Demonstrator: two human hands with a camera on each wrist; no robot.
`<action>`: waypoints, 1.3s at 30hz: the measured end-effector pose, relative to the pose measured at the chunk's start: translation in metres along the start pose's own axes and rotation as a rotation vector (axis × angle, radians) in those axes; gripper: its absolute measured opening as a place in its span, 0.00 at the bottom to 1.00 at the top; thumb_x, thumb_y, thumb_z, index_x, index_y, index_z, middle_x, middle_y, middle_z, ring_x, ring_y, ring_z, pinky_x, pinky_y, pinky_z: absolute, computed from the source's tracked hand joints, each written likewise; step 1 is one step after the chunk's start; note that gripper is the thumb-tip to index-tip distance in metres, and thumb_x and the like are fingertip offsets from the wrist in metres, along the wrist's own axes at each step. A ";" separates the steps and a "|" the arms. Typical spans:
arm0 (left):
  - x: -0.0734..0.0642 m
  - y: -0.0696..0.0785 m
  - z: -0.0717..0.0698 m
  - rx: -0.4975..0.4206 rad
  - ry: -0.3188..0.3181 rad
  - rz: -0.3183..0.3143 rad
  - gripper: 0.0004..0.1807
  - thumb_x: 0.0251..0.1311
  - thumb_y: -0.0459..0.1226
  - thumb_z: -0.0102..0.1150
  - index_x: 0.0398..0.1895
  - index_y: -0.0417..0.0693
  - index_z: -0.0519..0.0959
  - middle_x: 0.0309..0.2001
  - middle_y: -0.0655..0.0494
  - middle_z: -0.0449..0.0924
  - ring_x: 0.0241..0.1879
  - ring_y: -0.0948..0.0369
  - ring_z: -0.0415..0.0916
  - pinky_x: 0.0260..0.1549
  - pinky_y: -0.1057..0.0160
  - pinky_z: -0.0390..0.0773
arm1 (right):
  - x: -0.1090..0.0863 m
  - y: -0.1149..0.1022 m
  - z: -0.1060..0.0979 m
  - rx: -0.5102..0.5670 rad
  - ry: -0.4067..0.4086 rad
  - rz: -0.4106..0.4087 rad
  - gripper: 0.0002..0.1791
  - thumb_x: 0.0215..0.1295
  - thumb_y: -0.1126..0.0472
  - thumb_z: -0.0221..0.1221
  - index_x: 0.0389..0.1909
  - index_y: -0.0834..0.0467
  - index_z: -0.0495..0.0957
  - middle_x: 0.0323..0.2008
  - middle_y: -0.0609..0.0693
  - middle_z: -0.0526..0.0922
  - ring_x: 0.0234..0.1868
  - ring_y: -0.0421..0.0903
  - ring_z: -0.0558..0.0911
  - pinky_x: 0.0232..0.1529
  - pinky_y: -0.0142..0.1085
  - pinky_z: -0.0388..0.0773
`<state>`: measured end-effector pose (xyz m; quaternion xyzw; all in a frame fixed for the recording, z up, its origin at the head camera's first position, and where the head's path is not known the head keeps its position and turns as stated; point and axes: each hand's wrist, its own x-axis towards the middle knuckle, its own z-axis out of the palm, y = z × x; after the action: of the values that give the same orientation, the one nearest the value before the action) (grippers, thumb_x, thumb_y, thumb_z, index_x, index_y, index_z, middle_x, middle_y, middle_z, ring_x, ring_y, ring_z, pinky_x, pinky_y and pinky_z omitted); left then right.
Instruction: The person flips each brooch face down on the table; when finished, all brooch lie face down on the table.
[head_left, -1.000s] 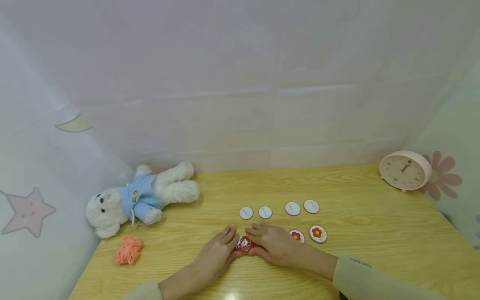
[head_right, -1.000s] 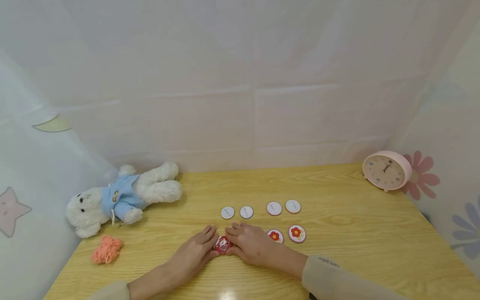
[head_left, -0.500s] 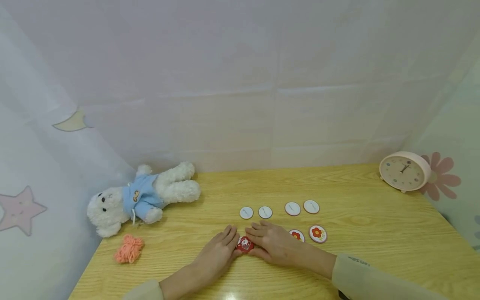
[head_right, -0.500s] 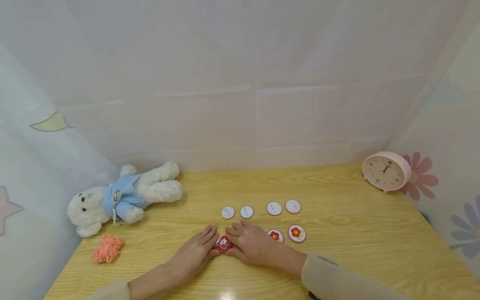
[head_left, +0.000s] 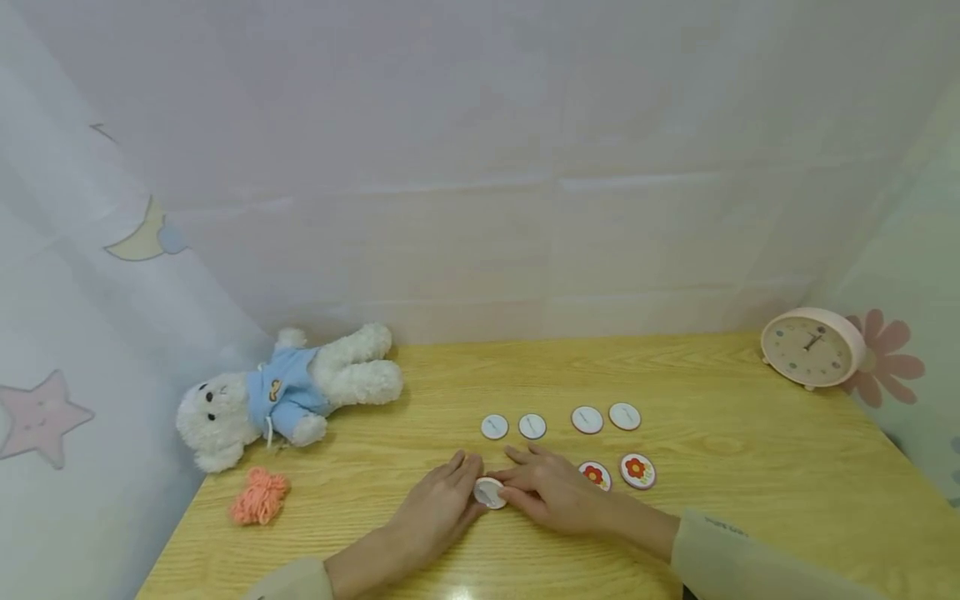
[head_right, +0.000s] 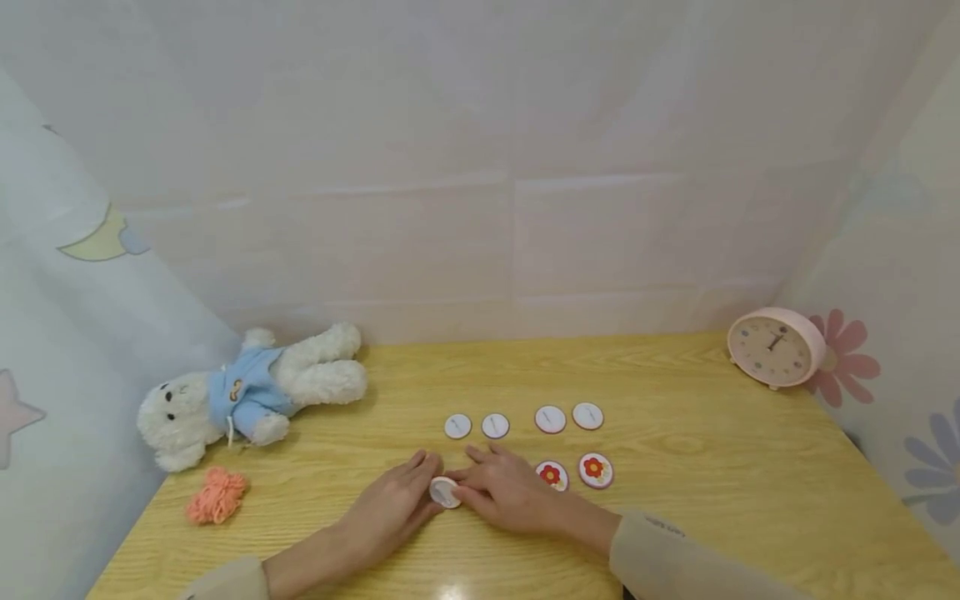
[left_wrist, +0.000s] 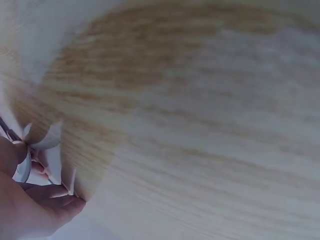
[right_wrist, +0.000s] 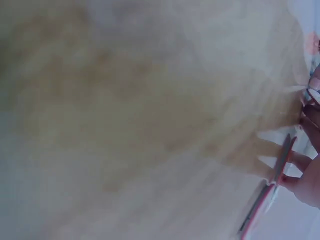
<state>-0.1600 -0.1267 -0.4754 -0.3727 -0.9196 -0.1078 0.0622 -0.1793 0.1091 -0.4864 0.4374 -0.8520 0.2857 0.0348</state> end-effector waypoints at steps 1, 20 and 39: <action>0.000 0.000 0.001 0.021 0.006 0.002 0.32 0.65 0.47 0.60 0.63 0.31 0.70 0.61 0.40 0.74 0.61 0.46 0.71 0.58 0.50 0.74 | 0.000 0.000 0.001 0.013 0.008 0.004 0.19 0.75 0.54 0.51 0.59 0.56 0.79 0.57 0.45 0.79 0.65 0.59 0.70 0.63 0.64 0.63; -0.003 0.003 0.007 0.119 0.004 -0.032 0.38 0.65 0.51 0.56 0.67 0.30 0.65 0.65 0.40 0.69 0.65 0.48 0.67 0.61 0.53 0.70 | -0.001 0.002 0.008 -0.171 0.123 -0.082 0.29 0.63 0.50 0.64 0.59 0.63 0.77 0.58 0.54 0.79 0.60 0.54 0.76 0.62 0.59 0.67; -0.005 0.000 0.009 0.175 0.051 0.034 0.34 0.67 0.53 0.52 0.65 0.34 0.70 0.65 0.41 0.69 0.65 0.48 0.67 0.58 0.52 0.73 | 0.002 0.011 0.008 -0.471 0.018 -0.196 0.31 0.70 0.43 0.55 0.63 0.63 0.74 0.63 0.55 0.75 0.63 0.54 0.73 0.63 0.53 0.69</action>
<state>-0.1568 -0.1284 -0.4850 -0.3785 -0.9171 -0.0355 0.1198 -0.1879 0.1082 -0.4977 0.4951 -0.8483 0.0785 0.1707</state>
